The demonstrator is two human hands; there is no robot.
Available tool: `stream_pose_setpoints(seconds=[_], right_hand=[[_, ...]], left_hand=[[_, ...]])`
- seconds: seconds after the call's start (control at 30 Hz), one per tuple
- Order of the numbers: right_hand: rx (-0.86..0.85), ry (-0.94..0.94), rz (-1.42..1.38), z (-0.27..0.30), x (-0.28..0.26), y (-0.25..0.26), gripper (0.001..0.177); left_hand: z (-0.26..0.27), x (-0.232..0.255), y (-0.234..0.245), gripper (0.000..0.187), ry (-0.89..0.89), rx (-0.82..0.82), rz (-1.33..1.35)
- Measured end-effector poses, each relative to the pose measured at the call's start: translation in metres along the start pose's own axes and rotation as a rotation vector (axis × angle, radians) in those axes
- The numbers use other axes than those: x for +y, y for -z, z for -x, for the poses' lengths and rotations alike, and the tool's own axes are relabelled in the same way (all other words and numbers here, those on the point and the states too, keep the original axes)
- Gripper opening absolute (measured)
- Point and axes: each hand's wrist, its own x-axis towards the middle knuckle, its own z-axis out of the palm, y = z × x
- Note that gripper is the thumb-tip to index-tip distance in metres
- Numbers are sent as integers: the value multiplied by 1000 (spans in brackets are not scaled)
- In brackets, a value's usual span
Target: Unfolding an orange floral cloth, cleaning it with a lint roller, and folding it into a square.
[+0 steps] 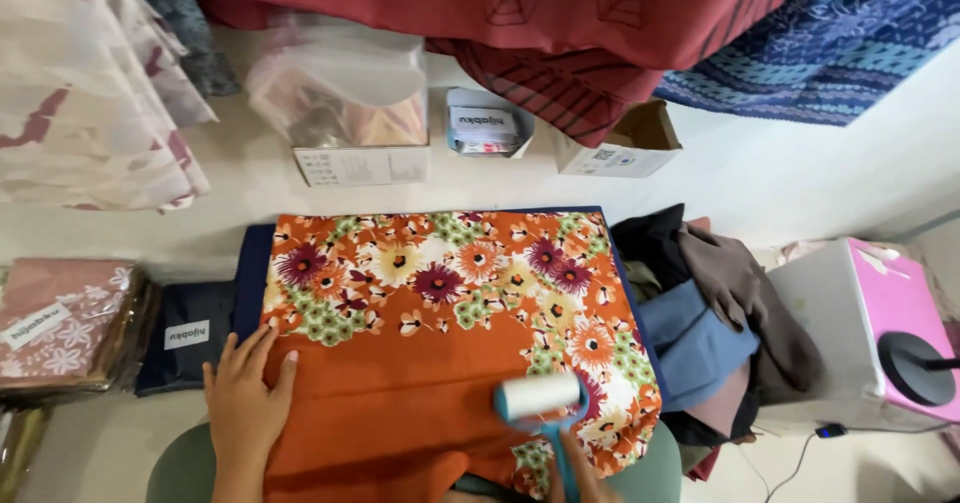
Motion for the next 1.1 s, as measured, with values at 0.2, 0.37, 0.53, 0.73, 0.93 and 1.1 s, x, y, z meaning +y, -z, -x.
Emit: stream_pose_setpoints(seconds=[0.2,0.37,0.53,0.73,0.93,1.1], right_hand=[[-406,124,179,-170,-127,-17,67],[-268,194,15,-254,-149,-104,54],[-245,216,72,-230,-139,-79,51],[-425,6,83,-96,-68,40,57],[-363,-699,-964,-34,170,-27,48],[-421,-106,216,-160,-42,60,61]], left_hand=[[1,-1,-2,55,36,-22,-8],[1,-8,-8,56,12,-21,-21],[0,-7,-4,56,20,-13,-14],[0,-13,-12,55,-41,-8,-40],[-2,-27,-26,56,-34,-34,-89],[0,-42,-43,56,-90,75,-125]])
